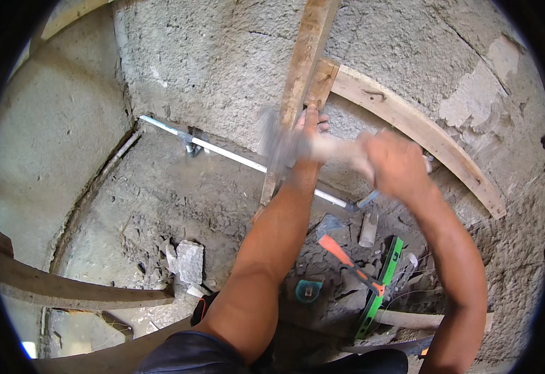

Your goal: The person hammers wooden planks and small blocks into a concrete wall to build a wooden frame. They use a hammer and a tape measure to position and secure the pieces, occasionally adjusting the frame and measuring distances.

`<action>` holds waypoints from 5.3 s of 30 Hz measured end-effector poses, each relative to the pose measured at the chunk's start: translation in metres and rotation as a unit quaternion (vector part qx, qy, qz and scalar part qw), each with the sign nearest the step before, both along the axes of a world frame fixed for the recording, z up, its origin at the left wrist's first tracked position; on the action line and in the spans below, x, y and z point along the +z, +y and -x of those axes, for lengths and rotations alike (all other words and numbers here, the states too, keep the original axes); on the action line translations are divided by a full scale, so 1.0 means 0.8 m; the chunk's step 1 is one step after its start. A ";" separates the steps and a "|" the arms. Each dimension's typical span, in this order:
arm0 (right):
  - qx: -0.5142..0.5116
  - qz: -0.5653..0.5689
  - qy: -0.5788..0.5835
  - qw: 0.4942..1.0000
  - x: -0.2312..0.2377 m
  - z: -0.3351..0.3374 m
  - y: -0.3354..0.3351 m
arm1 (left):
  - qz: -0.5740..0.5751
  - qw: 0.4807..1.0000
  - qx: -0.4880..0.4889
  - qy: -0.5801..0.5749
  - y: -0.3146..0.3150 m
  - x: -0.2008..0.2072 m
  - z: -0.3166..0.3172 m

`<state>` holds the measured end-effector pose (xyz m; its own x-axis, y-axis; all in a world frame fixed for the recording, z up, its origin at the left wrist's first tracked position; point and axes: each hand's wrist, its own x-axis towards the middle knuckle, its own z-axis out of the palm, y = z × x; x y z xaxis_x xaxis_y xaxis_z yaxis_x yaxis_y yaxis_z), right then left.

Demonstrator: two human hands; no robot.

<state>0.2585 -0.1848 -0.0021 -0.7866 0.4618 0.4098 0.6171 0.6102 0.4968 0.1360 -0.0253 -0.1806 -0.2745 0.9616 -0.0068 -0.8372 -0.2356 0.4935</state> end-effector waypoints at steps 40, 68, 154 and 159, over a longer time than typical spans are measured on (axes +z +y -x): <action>-0.005 0.054 0.019 0.998 0.008 -0.035 0.008 | -0.101 0.994 0.048 -0.015 -0.007 0.006 -0.005; -0.236 0.079 0.133 0.959 -0.023 -0.035 0.034 | -0.051 0.998 -0.022 0.029 0.003 -0.012 -0.001; -0.198 0.181 0.264 0.926 -0.159 -0.020 0.059 | -0.217 0.478 0.319 0.789 -0.004 0.185 0.164; 0.263 0.075 0.246 0.930 -0.140 -0.014 0.041 | -0.225 0.506 0.300 0.777 -0.005 0.184 0.162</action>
<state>0.2699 -0.1523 -0.1144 -0.6543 0.1468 0.7418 0.3434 0.9317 0.1185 0.0061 -0.0293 -0.0332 0.1445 0.5094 0.8483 0.7676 -0.5987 0.2288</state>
